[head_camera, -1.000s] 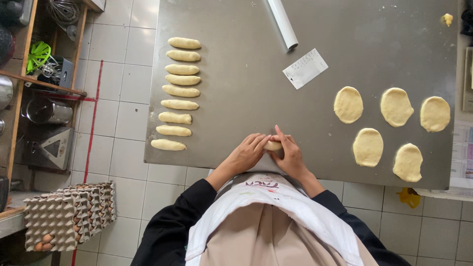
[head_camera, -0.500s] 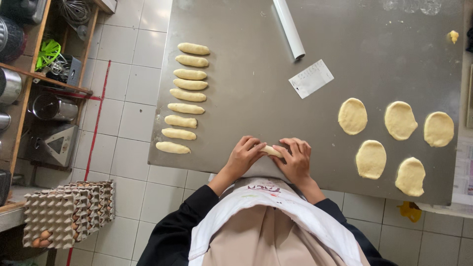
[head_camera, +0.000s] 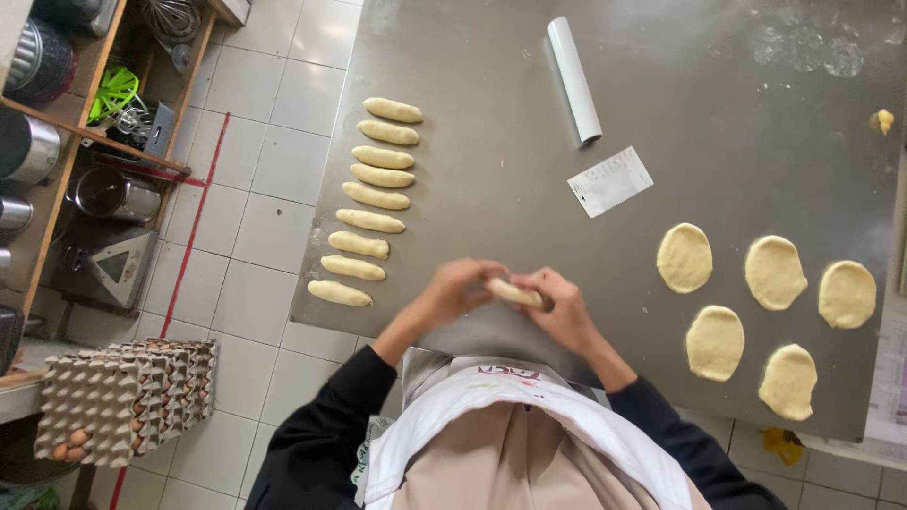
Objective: The person prepares bread dough by hand by flattening small portions into ovals and then rolling them into tight cylindrical shapes on a stainless steel surface.
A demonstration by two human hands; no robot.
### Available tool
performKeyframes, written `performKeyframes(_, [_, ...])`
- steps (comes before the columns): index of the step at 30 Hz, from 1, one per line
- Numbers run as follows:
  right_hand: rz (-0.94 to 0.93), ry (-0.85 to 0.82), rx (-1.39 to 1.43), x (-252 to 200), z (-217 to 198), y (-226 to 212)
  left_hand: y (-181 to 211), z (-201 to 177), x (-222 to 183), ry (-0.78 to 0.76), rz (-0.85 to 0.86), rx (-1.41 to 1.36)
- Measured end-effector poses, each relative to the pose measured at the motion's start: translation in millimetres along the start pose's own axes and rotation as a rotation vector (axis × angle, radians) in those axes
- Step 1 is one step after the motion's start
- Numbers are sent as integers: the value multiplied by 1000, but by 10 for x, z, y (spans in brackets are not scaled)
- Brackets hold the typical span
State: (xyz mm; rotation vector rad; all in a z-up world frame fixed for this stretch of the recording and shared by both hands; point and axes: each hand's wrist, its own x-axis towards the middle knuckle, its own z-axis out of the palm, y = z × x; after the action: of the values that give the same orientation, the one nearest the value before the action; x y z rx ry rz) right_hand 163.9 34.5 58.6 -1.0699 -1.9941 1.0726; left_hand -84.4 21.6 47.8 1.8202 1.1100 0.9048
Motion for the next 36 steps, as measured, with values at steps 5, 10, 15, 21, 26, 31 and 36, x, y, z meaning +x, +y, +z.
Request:
performKeyframes(5, [133,44,396,1172,40,244,-556,-686,711,231,119,87])
performKeyframes(10, [264,91,445,2346,274,543,-1174,-1186,1438,404,-121,121])
performKeyframes(15, [313,230,320,2781,381,702,-1260,-1287,1714,516,-246,300])
performKeyframes(21, [141,290,-47,2848,415,975,-1294,-1324,1778,565,-12,754])
performKeyframes(26, [89,378,-176,2745,470,1038,-1535,-1247,1791,497,-53,609])
performKeyframes(31, [170,374,46,2715,448,1037,-1614,-1212,1843,387,-217,483])
performKeyframes(36, [-194,315,-364,2267,89,647,-1158,-1119,1961,458,-47,757])
